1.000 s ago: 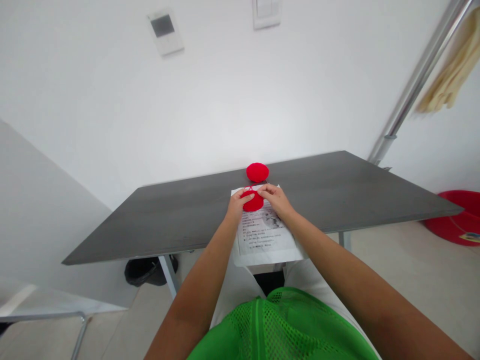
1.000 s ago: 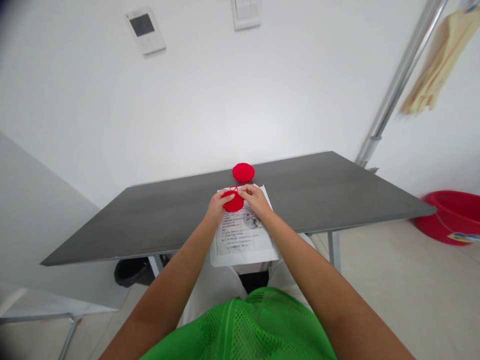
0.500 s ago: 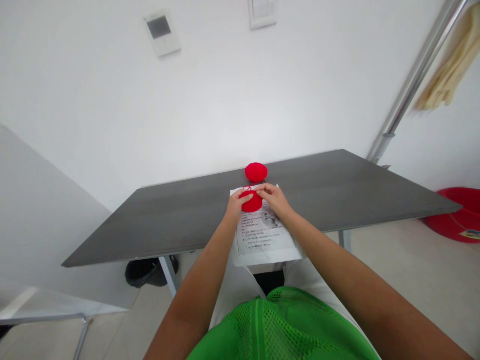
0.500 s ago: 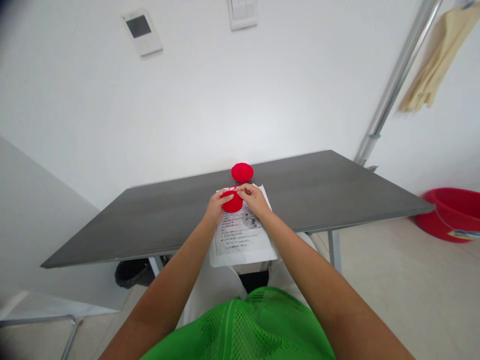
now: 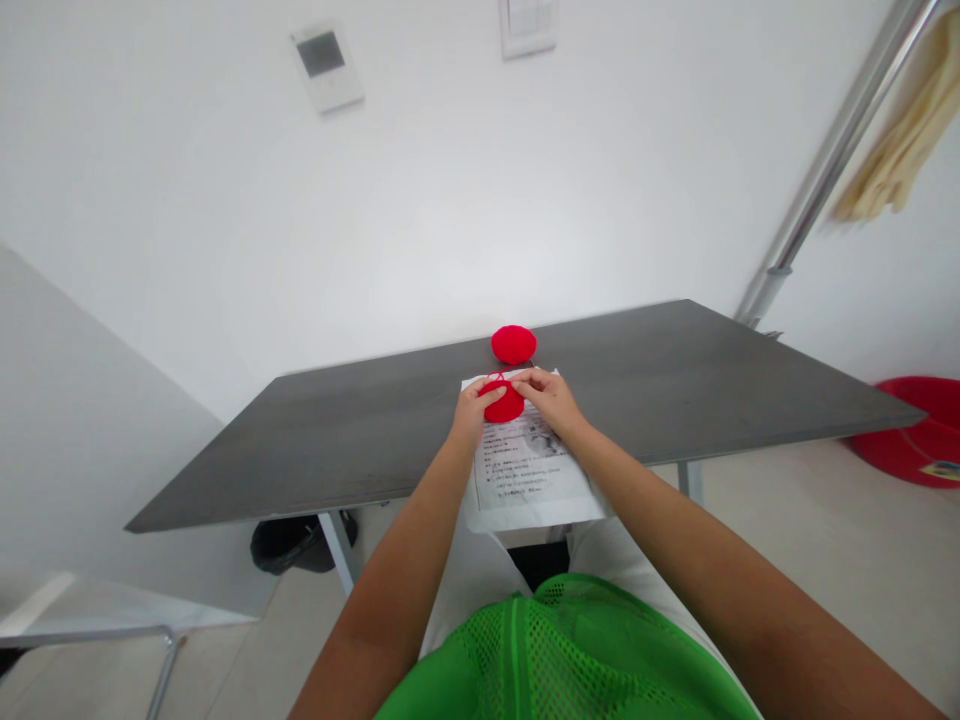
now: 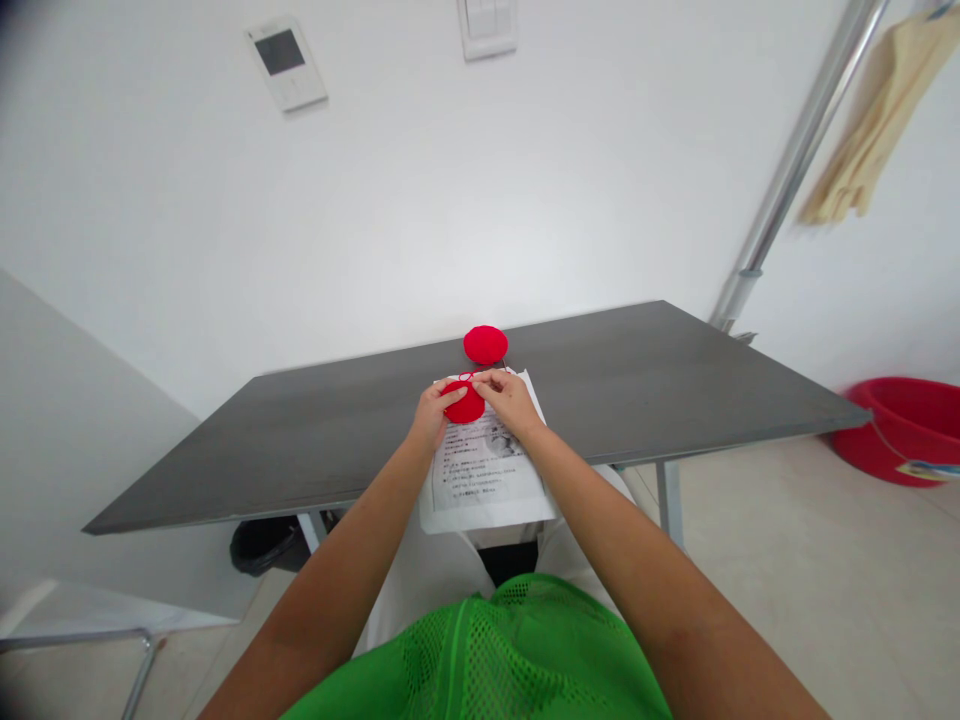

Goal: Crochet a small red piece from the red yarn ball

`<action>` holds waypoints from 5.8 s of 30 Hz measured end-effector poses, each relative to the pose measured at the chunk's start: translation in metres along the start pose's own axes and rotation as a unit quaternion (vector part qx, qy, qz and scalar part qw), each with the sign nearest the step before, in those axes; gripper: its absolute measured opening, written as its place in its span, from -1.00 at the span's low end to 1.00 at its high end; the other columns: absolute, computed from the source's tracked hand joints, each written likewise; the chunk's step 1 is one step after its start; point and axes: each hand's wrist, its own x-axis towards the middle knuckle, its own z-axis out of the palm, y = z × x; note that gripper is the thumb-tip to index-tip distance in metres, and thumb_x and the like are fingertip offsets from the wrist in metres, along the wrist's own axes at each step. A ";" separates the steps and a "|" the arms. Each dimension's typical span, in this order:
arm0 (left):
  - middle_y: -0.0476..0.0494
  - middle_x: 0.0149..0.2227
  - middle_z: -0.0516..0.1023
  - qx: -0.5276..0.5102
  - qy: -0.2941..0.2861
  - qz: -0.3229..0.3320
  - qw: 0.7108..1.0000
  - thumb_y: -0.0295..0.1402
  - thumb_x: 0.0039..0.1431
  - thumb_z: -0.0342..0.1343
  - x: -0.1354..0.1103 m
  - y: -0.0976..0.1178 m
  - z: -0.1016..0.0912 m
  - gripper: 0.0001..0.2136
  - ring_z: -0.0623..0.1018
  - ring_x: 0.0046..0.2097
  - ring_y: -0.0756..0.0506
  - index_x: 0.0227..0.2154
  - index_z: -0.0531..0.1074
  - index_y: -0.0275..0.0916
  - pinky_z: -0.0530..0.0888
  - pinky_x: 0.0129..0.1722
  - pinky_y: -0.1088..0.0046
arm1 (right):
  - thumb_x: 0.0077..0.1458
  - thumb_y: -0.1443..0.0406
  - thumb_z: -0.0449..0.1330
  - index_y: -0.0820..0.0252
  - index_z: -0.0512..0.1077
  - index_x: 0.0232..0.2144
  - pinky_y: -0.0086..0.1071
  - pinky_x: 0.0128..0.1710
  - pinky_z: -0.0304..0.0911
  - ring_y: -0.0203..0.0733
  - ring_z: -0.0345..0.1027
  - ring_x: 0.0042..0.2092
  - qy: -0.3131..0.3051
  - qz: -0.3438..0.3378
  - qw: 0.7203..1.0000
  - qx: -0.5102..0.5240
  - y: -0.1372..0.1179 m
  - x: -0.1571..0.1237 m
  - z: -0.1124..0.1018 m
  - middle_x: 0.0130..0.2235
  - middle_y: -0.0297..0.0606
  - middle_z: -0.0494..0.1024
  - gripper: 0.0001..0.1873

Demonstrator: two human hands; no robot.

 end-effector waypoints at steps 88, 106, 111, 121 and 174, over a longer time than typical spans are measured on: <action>-0.03 -0.45 0.56 0.050 -0.016 -0.001 0.999 -0.30 -0.31 0.36 0.001 -0.004 -0.001 -0.72 0.48 -0.42 -0.02 -0.44 0.52 -0.26 0.38 -0.30 0.42 | -0.09 0.16 0.20 0.17 0.42 -0.52 -0.36 -0.37 0.15 -0.27 0.24 -0.45 0.013 0.008 0.999 -0.038 -0.001 -0.001 -0.001 -0.52 -0.38 0.41 -0.81; 0.01 -0.51 0.51 0.041 0.004 0.013 0.999 -0.33 -0.31 0.34 0.000 -0.003 -0.002 -0.77 0.44 -0.46 0.01 -0.52 0.47 -0.28 0.35 -0.35 0.46 | -0.11 0.15 0.23 0.19 0.48 -0.50 -0.33 -0.29 0.21 -0.24 0.31 -0.39 -0.004 0.014 1.000 -0.010 -0.005 -0.001 0.000 -0.48 -0.34 0.50 -0.79; 0.01 -0.49 0.51 0.057 -0.003 0.020 0.998 -0.33 -0.28 0.34 0.000 -0.004 -0.003 -0.77 0.45 -0.44 0.00 -0.50 0.48 -0.27 0.36 -0.33 0.45 | -0.12 0.14 0.23 0.18 0.45 -0.53 -0.35 -0.34 0.17 -0.25 0.27 -0.42 0.000 0.017 1.000 -0.021 -0.005 -0.001 -0.001 -0.51 -0.35 0.46 -0.78; -0.02 -0.47 0.54 0.057 -0.001 0.018 0.998 -0.34 -0.31 0.35 0.002 -0.004 -0.003 -0.76 0.46 -0.42 -0.01 -0.48 0.51 -0.28 0.36 -0.32 0.45 | -0.13 0.15 0.21 0.19 0.43 -0.53 -0.36 -0.36 0.15 -0.28 0.24 -0.44 -0.004 0.014 1.000 -0.019 -0.003 0.000 -0.001 -0.53 -0.37 0.42 -0.79; 0.00 -0.51 0.52 0.037 -0.007 0.010 0.999 -0.34 -0.32 0.34 0.000 -0.003 -0.003 -0.78 0.45 -0.46 0.01 -0.55 0.45 -0.27 0.35 -0.35 0.45 | -0.13 0.15 0.21 0.18 0.42 -0.54 -0.36 -0.36 0.15 -0.28 0.23 -0.44 0.000 0.019 0.999 -0.026 -0.004 0.000 -0.001 -0.54 -0.38 0.42 -0.80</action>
